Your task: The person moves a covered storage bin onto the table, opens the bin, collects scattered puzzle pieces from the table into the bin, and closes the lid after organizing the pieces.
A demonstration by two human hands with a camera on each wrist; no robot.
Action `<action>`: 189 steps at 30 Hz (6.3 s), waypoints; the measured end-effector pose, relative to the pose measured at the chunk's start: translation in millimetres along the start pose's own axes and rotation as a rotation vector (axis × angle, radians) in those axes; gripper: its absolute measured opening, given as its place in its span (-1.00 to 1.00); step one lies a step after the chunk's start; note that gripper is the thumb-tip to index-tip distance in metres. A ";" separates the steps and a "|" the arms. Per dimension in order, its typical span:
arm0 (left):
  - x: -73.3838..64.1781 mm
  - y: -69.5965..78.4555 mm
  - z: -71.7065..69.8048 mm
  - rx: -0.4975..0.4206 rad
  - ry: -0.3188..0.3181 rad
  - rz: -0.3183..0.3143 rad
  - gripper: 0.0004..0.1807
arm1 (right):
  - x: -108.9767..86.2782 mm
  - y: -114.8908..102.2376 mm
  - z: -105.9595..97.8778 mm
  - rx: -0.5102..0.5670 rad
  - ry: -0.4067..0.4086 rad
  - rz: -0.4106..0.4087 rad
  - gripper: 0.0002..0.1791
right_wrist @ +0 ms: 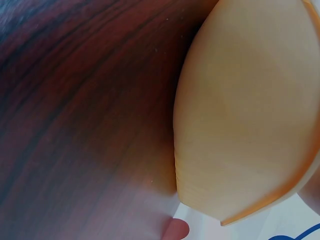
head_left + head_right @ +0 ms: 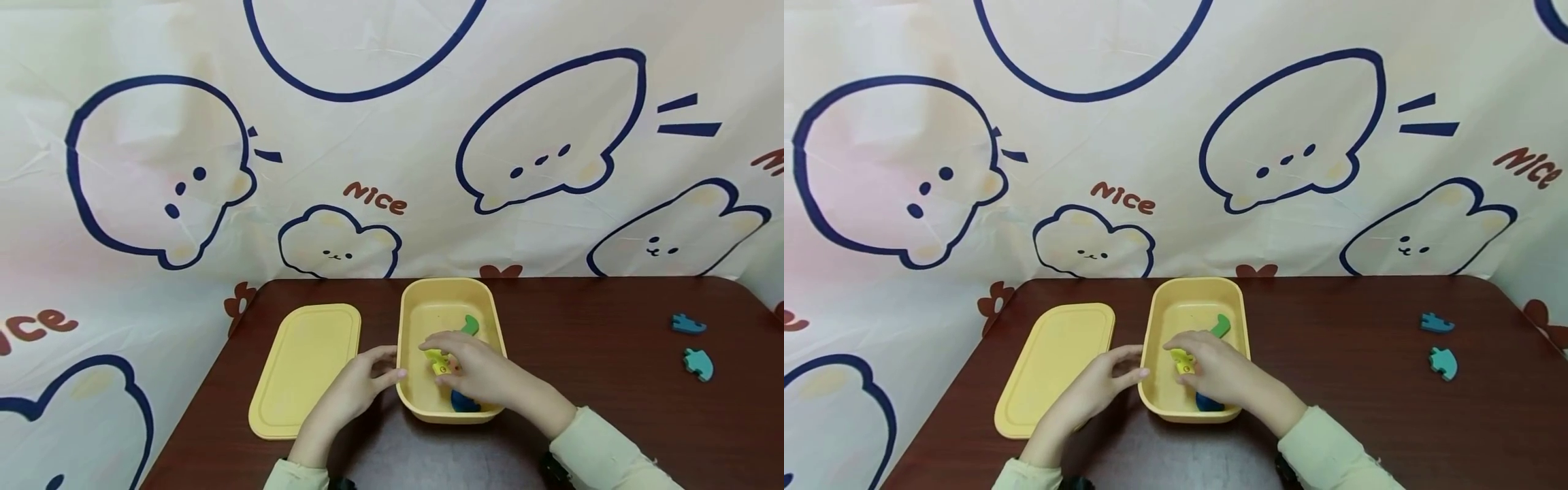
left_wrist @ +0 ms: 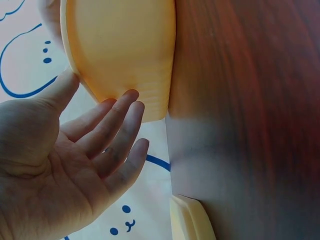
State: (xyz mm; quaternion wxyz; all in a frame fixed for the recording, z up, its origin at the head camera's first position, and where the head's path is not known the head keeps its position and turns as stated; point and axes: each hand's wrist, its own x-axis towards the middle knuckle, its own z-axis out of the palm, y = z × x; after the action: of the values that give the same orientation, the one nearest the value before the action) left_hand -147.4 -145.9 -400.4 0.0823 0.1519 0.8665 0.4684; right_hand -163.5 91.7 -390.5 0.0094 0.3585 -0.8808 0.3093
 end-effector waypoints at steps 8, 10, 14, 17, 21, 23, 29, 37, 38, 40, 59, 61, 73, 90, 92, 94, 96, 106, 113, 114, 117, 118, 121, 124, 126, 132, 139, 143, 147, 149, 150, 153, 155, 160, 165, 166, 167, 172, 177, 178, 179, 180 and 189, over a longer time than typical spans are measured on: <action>2.2 1.4 2.4 0.001 -0.007 0.000 -0.53 | -0.5 -0.5 2.0 -0.007 -0.040 0.036 -0.46; 3.5 2.1 3.8 -0.006 -0.011 -0.003 -0.53 | -1.1 -1.0 0.8 -0.009 -0.055 0.053 -0.46; 5.2 2.9 5.1 -0.016 -0.016 -0.013 -0.53 | -1.1 -0.7 -1.1 -0.013 -0.079 0.071 -0.46; 5.3 3.0 4.4 -0.017 -0.017 -0.020 -0.53 | 0.1 -0.1 -1.0 -0.010 -0.088 0.074 -0.46; 4.7 2.7 3.0 -0.015 -0.020 -0.028 -0.53 | 1.8 0.2 0.7 -0.003 -0.084 0.058 -0.46; 4.1 2.7 2.4 -0.013 -0.021 -0.030 -0.53 | 2.2 -0.2 1.1 0.007 -0.084 0.055 -0.46; 2.6 1.8 1.4 -0.010 -0.015 -0.029 -0.54 | 2.6 -0.5 1.8 0.043 -0.092 0.068 -0.45; 1.6 0.1 0.3 -0.006 -0.005 -0.029 -0.55 | 4.4 1.9 2.5 0.046 -0.086 0.048 -0.48; 1.6 0.0 0.2 -0.006 -0.005 -0.028 -0.55 | 4.4 2.1 2.2 0.049 -0.085 0.050 -0.49; 1.5 -0.1 0.0 -0.008 -0.005 -0.030 -0.55 | 3.9 2.1 1.4 0.054 -0.080 0.049 -0.50; 1.3 1.3 0.2 -0.015 0.000 -0.034 -0.56 | -12.2 -0.6 -11.3 0.048 0.015 0.050 -0.59; 1.5 1.7 0.6 -0.018 0.001 -0.034 -0.56 | -15.2 0.3 -13.8 0.043 0.030 0.054 -0.60; 2.2 3.3 0.4 -0.013 0.002 -0.050 -0.54 | -28.3 -2.3 -29.5 0.029 0.178 0.138 -0.52; -0.6 3.8 -0.4 -0.010 -0.002 -0.063 -0.54 | -59.4 21.9 -58.8 -0.107 0.276 0.156 -0.54; -0.7 3.9 0.2 -0.017 -0.005 -0.058 -0.54 | -64.8 26.1 -62.4 -0.135 0.299 0.145 -0.53; -0.5 3.8 0.6 -0.019 -0.005 -0.055 -0.54 | -69.3 30.9 -65.8 -0.167 0.322 0.131 -0.54; -0.3 3.5 0.7 -0.019 -0.003 -0.052 -0.54 | -73.8 35.2 -69.4 -0.196 0.336 0.124 -0.53; -0.1 2.2 0.9 -0.013 0.003 -0.048 -0.53 | -95.9 59.6 -91.8 -0.276 0.365 0.175 -0.51; 0.1 1.7 1.6 -0.006 0.001 -0.046 -0.52 | -113.2 81.4 -107.3 -0.345 0.365 0.187 -0.51; 0.1 1.6 1.7 -0.006 0.002 -0.047 -0.52 | -115.4 84.5 -109.0 -0.353 0.367 0.186 -0.51; 0.4 1.8 1.8 -0.006 -0.001 -0.048 -0.52 | -121.4 93.1 -114.0 -0.362 0.374 0.174 -0.53; 0.5 1.8 1.8 -0.007 -0.002 -0.047 -0.52 | -122.8 95.7 -115.3 -0.364 0.374 0.173 -0.53; 0.5 1.9 1.8 -0.007 -0.003 -0.052 -0.53 | -126.2 101.3 -119.9 -0.376 0.358 0.194 -0.57; 0.0 1.9 1.8 -0.006 0.000 -0.054 -0.53 | -128.2 107.3 -125.5 -0.386 0.341 0.221 -0.60; -0.3 1.8 1.7 -0.003 0.001 -0.056 -0.52 | -129.8 111.8 -129.4 -0.392 0.336 0.238 -0.61; -0.6 0.8 2.3 -0.008 0.001 -0.053 -0.51 | -136.8 127.1 -141.7 -0.415 0.327 0.279 -0.58; 0.0 1.1 2.1 -0.009 0.004 -0.044 -0.52 | -148.9 148.8 -156.5 -0.487 0.341 0.277 -0.55; 0.1 1.1 1.7 -0.014 -0.001 -0.047 -0.51 | -154.5 160.6 -162.8 -0.480 0.339 0.318 -0.58; -0.1 0.5 0.4 -0.009 0.001 -0.051 -0.50 | -156.9 171.5 -167.2 -0.461 0.341 0.364 -0.60; -0.3 0.4 -0.3 -0.008 0.004 -0.053 -0.50 | -158.3 176.9 -169.7 -0.440 0.341 0.392 -0.61; -0.3 0.4 -0.5 -0.008 0.004 -0.054 -0.50 | -159.1 179.7 -170.9 -0.421 0.340 0.409 -0.61; -0.5 0.6 -0.8 -0.007 0.007 -0.058 -0.50 | -163.0 188.6 -174.9 -0.384 0.340 0.451 -0.60; -0.6 0.8 -0.5 -0.007 0.006 -0.056 -0.50 | -167.2 194.6 -177.9 -0.360 0.340 0.485 -0.60; -0.1 0.7 1.3 -0.007 -0.001 -0.047 -0.52 | -179.7 209.4 -182.3 -0.327 0.363 0.546 -0.56; -0.3 0.6 2.5 -0.007 -0.001 -0.049 -0.52 | -189.2 224.4 -179.8 -0.255 0.392 0.613 -0.50; -0.4 0.6 2.6 -0.008 -0.001 -0.049 -0.52 | -190.8 227.4 -178.8 -0.246 0.398 0.619 -0.51; -0.5 0.7 2.7 -0.010 -0.001 -0.048 -0.52 | -192.6 230.1 -178.0 -0.240 0.403 0.626 -0.51; -0.9 0.9 2.7 -0.015 0.001 -0.048 -0.52 | -200.4 241.7 -173.0 -0.240 0.431 0.650 -0.52; -1.5 0.4 2.6 -0.016 0.004 -0.049 -0.53 | -203.8 248.2 -167.4 -0.228 0.440 0.664 -0.49; -1.5 0.4 2.5 -0.017 0.004 -0.051 -0.52 | -204.1 248.5 -166.8 -0.232 0.440 0.674 -0.50; -1.5 0.6 2.5 -0.017 0.003 -0.054 -0.52 | -204.8 250.0 -166.2 -0.230 0.438 0.682 -0.50; -1.5 0.8 2.4 -0.017 0.002 -0.057 -0.52 | -205.3 250.8 -166.1 -0.226 0.437 0.690 -0.49; -0.3 1.8 1.6 -0.013 -0.007 -0.068 -0.50 | -217.4 289.2 -165.6 -0.197 0.358 0.752 -0.39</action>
State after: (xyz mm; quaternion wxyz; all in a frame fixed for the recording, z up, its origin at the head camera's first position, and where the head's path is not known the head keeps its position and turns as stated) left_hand -146.3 -143.9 -399.8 0.1022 0.1236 0.8678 0.4704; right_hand -220.3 478.6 -464.0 0.0831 -0.0494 -0.9599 0.2631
